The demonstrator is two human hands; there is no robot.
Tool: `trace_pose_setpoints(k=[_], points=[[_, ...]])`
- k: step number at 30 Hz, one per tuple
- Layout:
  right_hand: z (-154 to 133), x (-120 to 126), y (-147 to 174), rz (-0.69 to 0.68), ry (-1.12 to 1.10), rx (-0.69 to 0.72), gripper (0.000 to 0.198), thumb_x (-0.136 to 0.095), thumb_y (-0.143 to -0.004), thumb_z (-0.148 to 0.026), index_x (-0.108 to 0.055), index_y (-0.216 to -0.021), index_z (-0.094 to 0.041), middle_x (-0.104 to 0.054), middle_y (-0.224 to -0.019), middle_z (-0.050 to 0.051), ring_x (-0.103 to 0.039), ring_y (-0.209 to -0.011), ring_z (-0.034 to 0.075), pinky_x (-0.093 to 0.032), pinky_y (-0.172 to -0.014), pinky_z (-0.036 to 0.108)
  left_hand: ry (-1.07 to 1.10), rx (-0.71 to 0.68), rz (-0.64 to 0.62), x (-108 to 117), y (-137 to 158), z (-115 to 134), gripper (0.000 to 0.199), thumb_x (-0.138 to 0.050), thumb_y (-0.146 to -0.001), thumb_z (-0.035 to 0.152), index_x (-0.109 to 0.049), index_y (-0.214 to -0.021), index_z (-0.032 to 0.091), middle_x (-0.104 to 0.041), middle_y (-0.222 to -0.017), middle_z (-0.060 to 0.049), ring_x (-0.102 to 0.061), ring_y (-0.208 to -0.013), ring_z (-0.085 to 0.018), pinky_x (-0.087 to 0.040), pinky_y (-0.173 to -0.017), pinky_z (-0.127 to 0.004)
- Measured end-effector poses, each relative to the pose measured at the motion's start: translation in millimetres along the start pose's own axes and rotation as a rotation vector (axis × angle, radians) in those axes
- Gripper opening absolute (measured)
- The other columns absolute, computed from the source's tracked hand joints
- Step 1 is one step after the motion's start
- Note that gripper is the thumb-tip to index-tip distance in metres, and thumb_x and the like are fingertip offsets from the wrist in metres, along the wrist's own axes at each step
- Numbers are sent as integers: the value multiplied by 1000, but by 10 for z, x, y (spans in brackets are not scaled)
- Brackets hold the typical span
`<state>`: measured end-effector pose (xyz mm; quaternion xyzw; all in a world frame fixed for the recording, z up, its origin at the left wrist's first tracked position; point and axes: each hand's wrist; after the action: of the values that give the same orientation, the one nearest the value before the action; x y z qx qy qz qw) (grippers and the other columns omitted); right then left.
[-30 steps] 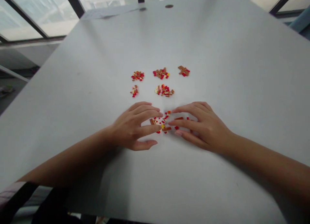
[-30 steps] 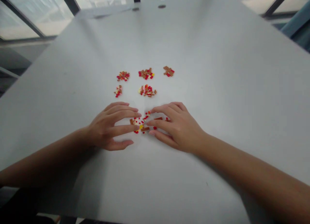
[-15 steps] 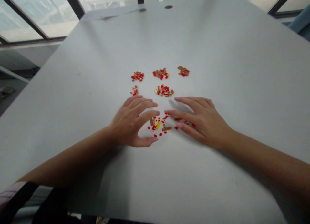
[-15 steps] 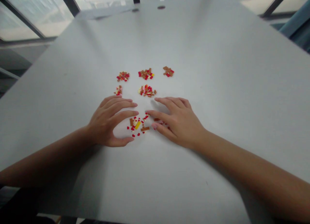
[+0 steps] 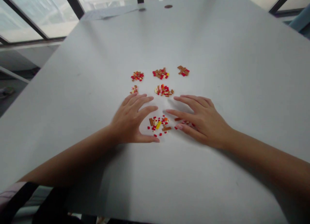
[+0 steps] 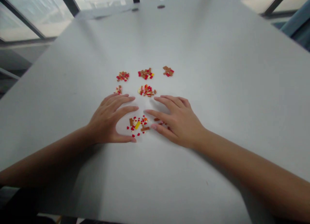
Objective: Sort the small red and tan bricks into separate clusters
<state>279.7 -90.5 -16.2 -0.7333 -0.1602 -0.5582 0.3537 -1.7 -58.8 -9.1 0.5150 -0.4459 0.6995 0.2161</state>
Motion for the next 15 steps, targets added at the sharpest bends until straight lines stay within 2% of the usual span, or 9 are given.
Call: trace_pose_setpoints(k=[4,6,11,13,15], points=[[-7,-35,3,-11,-20,7,46,-38,-101,-52,-61,-137,-34,-42,-157,13,-37,-145,36,-31,-110,60,8,0,-1,-8,-2,11,83,-62,-74,81,-59,-126,16,-60,-138,-20,-53,-132,-38,-34,-115,-56],[0,-22,7,9,-35,17,42,-41,-101,-48,-63,-134,-35,-43,-157,12,-37,-145,35,-29,-112,62,10,-4,9,-11,0,10,83,-62,-75,81,-60,-126,16,-60,-136,-20,-53,-131,-38,-34,-115,-56],[80,156,17,200,-96,-48,36,-45,-101,-31,-65,-130,-27,-63,-135,13,-55,-129,28,-42,-107,50,15,-27,25,13,-1,-11,77,-62,-77,78,-61,-121,16,-61,-135,-20,-56,-129,-37,-37,-112,-55],[111,234,14,252,-110,-125,35,-47,-100,-30,-64,-130,-29,-68,-128,11,-60,-122,26,-46,-105,48,19,-41,19,31,-4,-19,72,-64,-78,76,-62,-119,17,-61,-135,-20,-56,-128,-36,-39,-112,-54],[121,273,6,244,-143,-218,34,-46,-101,-32,-64,-130,-32,-69,-128,10,-63,-119,26,-48,-104,49,25,-55,29,44,-8,-23,69,-64,-79,74,-63,-116,17,-62,-133,-19,-57,-128,-35,-39,-111,-53]])
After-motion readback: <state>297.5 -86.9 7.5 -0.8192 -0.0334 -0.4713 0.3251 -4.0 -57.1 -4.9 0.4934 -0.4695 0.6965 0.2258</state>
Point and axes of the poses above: each hand's wrist, its own y-axis away from the middle knuckle, its own x-axis out of the back of the hand, z = x × y
